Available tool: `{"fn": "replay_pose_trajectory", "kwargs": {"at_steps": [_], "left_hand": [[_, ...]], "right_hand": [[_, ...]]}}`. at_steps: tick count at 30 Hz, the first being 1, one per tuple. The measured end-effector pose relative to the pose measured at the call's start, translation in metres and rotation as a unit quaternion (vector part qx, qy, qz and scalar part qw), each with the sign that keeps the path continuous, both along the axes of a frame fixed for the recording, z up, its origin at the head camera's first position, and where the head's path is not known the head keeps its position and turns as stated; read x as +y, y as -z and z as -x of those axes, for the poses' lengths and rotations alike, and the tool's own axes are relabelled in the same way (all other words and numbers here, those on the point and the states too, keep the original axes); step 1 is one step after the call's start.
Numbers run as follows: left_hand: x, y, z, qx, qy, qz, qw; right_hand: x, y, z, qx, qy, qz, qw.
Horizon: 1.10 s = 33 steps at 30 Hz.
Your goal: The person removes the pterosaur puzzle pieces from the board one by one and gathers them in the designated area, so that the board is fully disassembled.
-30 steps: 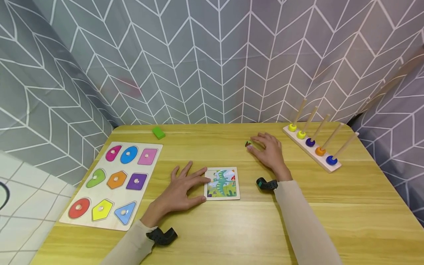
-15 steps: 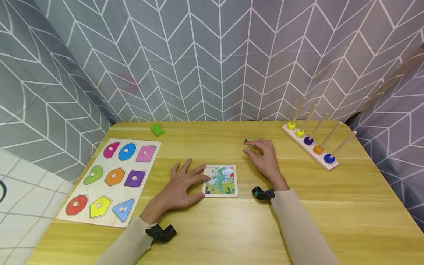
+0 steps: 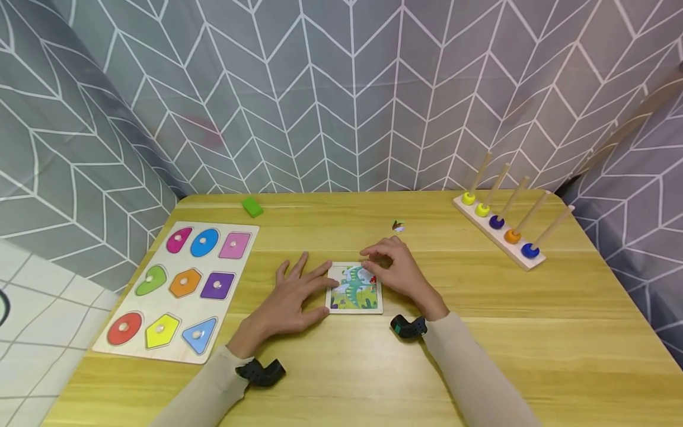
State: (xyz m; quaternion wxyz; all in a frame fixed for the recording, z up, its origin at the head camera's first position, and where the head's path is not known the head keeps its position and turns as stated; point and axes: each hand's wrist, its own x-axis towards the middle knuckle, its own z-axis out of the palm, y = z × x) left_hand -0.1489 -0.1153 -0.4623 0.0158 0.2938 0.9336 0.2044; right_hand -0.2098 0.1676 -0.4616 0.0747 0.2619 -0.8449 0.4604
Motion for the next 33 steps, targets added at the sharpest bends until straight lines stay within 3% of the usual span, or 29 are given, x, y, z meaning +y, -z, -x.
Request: {"fn": "replay_pose_trajectory", "kwargs": {"at_steps": [4, 8, 20, 33], "left_hand": [[0.000, 0.000, 0.000, -0.004, 0.000, 0.001, 1.0000], [0.000, 0.000, 0.000, -0.003, 0.001, 0.000, 1.0000], [0.001, -0.001, -0.001, 0.005, 0.004, -0.006, 1.0000], [0.000, 0.000, 0.000, 0.009, 0.007, -0.009, 0.9999]], "right_hand": [[-0.007, -0.001, -0.003, -0.004, -0.049, -0.047, 0.998], [-0.010, -0.001, -0.004, 0.005, -0.064, -0.082, 0.995], [-0.015, -0.006, -0.006, -0.026, -0.071, -0.130, 0.989], [-0.017, -0.007, -0.005, -0.003, -0.088, -0.157, 0.984]]}}
